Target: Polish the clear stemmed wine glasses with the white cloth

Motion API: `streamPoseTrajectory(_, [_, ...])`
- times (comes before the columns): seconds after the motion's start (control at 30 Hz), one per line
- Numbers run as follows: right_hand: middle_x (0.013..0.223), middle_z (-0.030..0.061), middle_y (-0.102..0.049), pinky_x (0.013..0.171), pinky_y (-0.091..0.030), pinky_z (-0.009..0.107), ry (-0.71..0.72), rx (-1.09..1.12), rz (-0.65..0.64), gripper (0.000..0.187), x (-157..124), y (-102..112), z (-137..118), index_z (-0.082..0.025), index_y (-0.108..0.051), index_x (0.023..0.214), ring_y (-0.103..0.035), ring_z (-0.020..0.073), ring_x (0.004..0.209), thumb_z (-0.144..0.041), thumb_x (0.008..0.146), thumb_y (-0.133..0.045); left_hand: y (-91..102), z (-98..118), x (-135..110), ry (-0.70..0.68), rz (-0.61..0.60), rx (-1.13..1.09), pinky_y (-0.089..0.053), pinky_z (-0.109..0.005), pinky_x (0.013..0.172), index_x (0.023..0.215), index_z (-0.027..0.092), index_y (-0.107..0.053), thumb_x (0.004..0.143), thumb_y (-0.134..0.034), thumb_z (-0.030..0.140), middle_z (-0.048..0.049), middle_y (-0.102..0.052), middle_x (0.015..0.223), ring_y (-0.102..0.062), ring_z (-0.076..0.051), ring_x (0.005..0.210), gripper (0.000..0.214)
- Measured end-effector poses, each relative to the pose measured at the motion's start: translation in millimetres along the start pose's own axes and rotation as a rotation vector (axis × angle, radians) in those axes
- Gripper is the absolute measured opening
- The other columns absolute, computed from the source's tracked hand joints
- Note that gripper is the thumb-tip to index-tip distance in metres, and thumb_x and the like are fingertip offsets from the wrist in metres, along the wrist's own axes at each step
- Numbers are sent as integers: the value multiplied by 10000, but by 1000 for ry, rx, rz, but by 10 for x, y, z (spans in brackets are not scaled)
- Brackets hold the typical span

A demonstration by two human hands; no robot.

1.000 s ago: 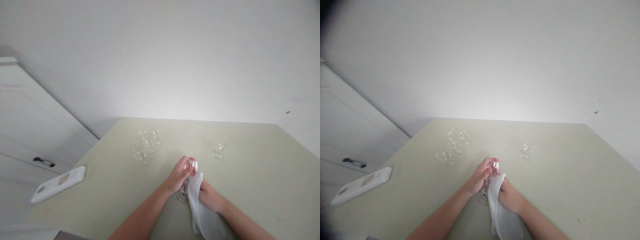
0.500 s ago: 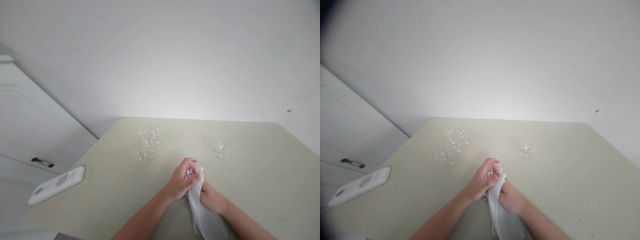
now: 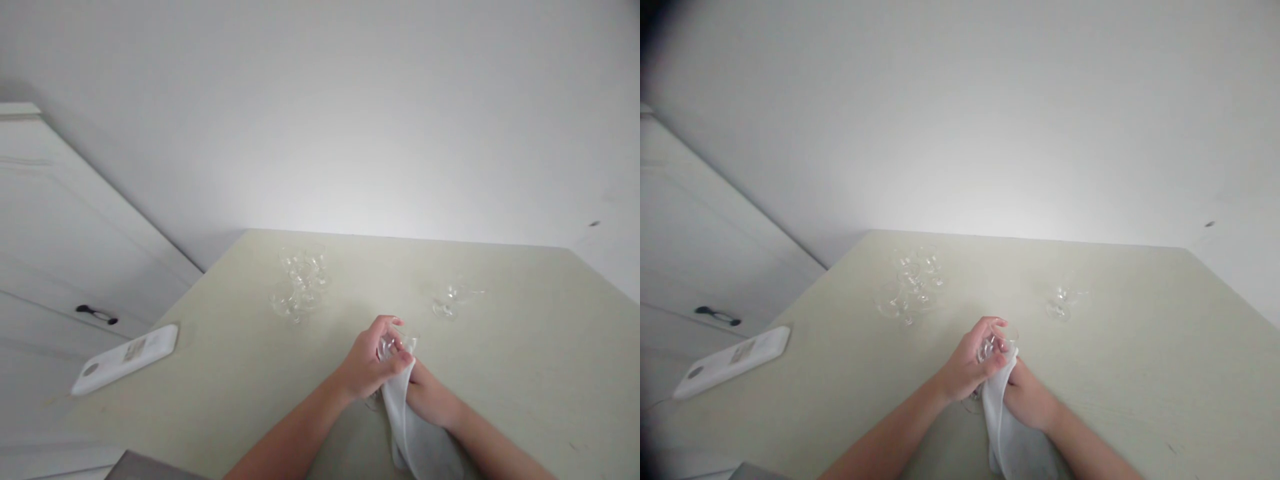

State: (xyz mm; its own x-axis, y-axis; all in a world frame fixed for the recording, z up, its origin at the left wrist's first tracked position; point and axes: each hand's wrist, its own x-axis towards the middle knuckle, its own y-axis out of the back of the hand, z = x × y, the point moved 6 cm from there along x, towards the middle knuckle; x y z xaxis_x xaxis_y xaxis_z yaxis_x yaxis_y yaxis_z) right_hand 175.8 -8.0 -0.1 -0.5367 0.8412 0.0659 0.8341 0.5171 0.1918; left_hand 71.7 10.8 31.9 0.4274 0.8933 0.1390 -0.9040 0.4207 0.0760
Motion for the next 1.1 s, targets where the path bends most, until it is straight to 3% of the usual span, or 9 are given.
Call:
streamPoseTrajectory(0.67, [1265, 116, -697, 1053, -517, 464, 5, -9, -3, 314, -13, -10, 57, -193, -691, 1191, -652, 272, 1153, -212, 915, -541, -5, 43, 11, -16, 7, -17, -448, -315, 883, 1312, 161, -486, 882, -679, 496, -36, -610, 965, -575, -179, 929, 578])
streamPoseTrajectory(1.1, [1200, 122, -709, 1070, -494, 501, -12, 19, -23, 338, 2, -21, 1, -210, -685, 1228, -655, 290, 1128, -353, 945, -569, -5, 44, -16, 9, 8, 51, -476, -314, 883, 1317, 186, -489, 875, -687, 465, -50, -621, 1033, -600, -182, 945, 559])
